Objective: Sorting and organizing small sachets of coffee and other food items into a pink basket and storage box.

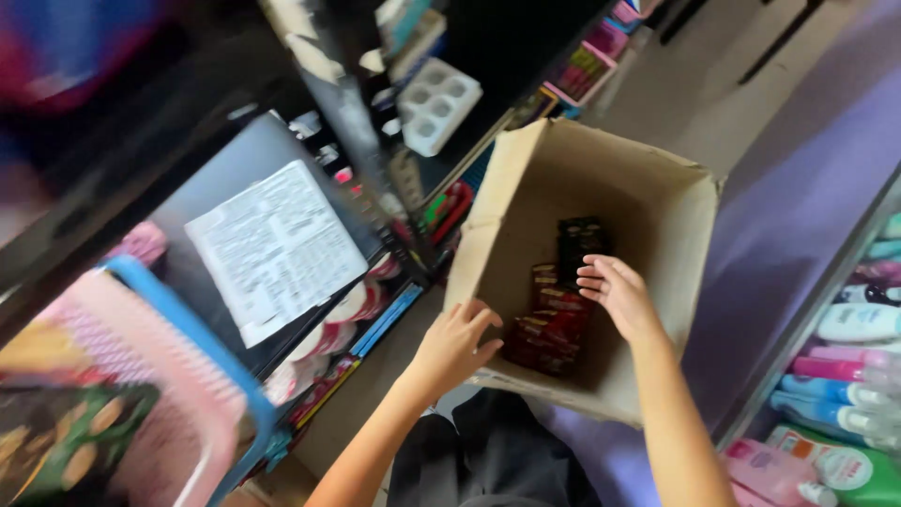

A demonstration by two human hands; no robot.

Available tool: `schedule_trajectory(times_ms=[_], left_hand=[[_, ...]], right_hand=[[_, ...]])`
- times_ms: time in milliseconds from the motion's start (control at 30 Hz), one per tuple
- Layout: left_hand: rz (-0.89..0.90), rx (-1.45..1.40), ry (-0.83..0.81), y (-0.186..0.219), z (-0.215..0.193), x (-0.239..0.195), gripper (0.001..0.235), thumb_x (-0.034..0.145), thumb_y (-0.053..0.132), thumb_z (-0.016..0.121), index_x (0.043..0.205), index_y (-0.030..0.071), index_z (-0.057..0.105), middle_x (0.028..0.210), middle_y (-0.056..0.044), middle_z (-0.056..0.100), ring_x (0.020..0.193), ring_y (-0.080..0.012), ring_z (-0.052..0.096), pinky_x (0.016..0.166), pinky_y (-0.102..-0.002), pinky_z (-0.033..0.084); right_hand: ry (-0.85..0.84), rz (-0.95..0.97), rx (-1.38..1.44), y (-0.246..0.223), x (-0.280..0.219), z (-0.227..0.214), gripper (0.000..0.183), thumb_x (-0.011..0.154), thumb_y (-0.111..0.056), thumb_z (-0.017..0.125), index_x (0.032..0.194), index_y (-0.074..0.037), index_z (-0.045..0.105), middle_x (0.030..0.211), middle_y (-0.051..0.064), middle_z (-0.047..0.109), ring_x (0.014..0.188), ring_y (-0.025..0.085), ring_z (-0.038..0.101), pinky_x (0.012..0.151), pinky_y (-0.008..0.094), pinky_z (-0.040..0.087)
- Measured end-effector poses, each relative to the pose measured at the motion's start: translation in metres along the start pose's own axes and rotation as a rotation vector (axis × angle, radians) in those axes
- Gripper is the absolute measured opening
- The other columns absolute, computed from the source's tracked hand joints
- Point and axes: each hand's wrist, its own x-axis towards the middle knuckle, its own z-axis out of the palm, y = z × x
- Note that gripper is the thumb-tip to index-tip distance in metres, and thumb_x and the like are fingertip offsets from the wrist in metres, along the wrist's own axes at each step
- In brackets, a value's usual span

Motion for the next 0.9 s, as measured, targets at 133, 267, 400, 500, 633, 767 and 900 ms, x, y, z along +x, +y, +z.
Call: schedule_trajectory(times_ms=[133, 267, 400, 500, 633, 767, 900], left_hand=[[-0.035, 0.18, 0.106, -0.036, 0.043, 0.088, 0.038, 0.08, 0.023, 0.079, 0.112, 0.013, 0.062, 0.133, -0.016, 0.053, 0.129, -0.0392, 0.048, 0.097, -0.049, 0.044], [-0.144, 0.249, 0.269, -0.073, 0.073, 0.158, 0.057, 0.076, 0.017, 0.078, 0.128, 0.012, 0.055, 0.146, -0.027, 0.042, 0.131, -0.0464, 0.045, 0.096, -0.05, 0.047], [-0.298, 0.132, 0.082, -0.106, 0.098, 0.188, 0.054, 0.087, 0.008, 0.071, 0.138, 0.015, 0.054, 0.153, -0.023, 0.042, 0.117, -0.0398, 0.061, 0.088, -0.045, 0.055], [-0.244, 0.278, 0.199, -0.112, 0.114, 0.193, 0.054, 0.084, -0.004, 0.063, 0.135, 0.015, 0.061, 0.153, -0.019, 0.049, 0.108, -0.0367, 0.07, 0.081, -0.042, 0.058], [-0.314, 0.314, 0.205, -0.104, 0.114, 0.197, 0.049, 0.083, -0.008, 0.061, 0.127, 0.014, 0.067, 0.152, -0.019, 0.051, 0.103, -0.0352, 0.071, 0.077, -0.04, 0.058], [-0.231, 0.4, 0.293, -0.103, 0.119, 0.201, 0.051, 0.079, -0.007, 0.061, 0.125, 0.014, 0.067, 0.149, -0.019, 0.051, 0.116, -0.037, 0.07, 0.086, -0.039, 0.058], [-0.283, 0.394, 0.229, -0.101, 0.118, 0.203, 0.049, 0.077, -0.007, 0.062, 0.122, 0.013, 0.068, 0.149, -0.02, 0.051, 0.113, -0.0363, 0.071, 0.081, -0.039, 0.059]], right_hand=[[0.32, 0.22, 0.346, 0.136, 0.077, -0.091, 0.028, 0.104, -0.02, 0.06, 0.125, -0.002, 0.063, 0.106, 0.01, 0.069, 0.096, 0.021, 0.067, 0.087, 0.04, 0.057], [0.448, 0.438, 0.382, 0.238, 0.139, -0.135, 0.033, 0.102, -0.016, 0.05, 0.13, -0.003, 0.061, 0.115, 0.014, 0.07, 0.102, 0.027, 0.066, 0.089, 0.044, 0.058], [0.442, 0.518, 0.349, 0.307, 0.194, -0.17, 0.036, 0.1, -0.013, 0.054, 0.134, -0.005, 0.061, 0.126, 0.015, 0.068, 0.11, 0.029, 0.066, 0.093, 0.043, 0.053], [0.487, 0.508, 0.385, 0.349, 0.24, -0.192, 0.041, 0.099, -0.019, 0.046, 0.136, -0.008, 0.059, 0.132, 0.016, 0.068, 0.115, 0.03, 0.069, 0.098, 0.044, 0.057], [0.593, 0.588, 0.388, 0.352, 0.284, -0.197, 0.048, 0.097, -0.029, 0.066, 0.141, -0.011, 0.057, 0.134, 0.01, 0.063, 0.117, 0.029, 0.062, 0.097, 0.045, 0.054], [0.81, 0.693, 0.435, 0.348, 0.311, -0.199, 0.058, 0.096, -0.04, 0.075, 0.143, -0.013, 0.055, 0.132, 0.009, 0.063, 0.117, 0.029, 0.059, 0.092, 0.042, 0.056], [0.799, 0.711, 0.45, 0.358, 0.329, -0.21, 0.055, 0.092, -0.034, 0.075, 0.141, -0.017, 0.056, 0.131, 0.006, 0.064, 0.11, 0.027, 0.062, 0.088, 0.041, 0.058]])
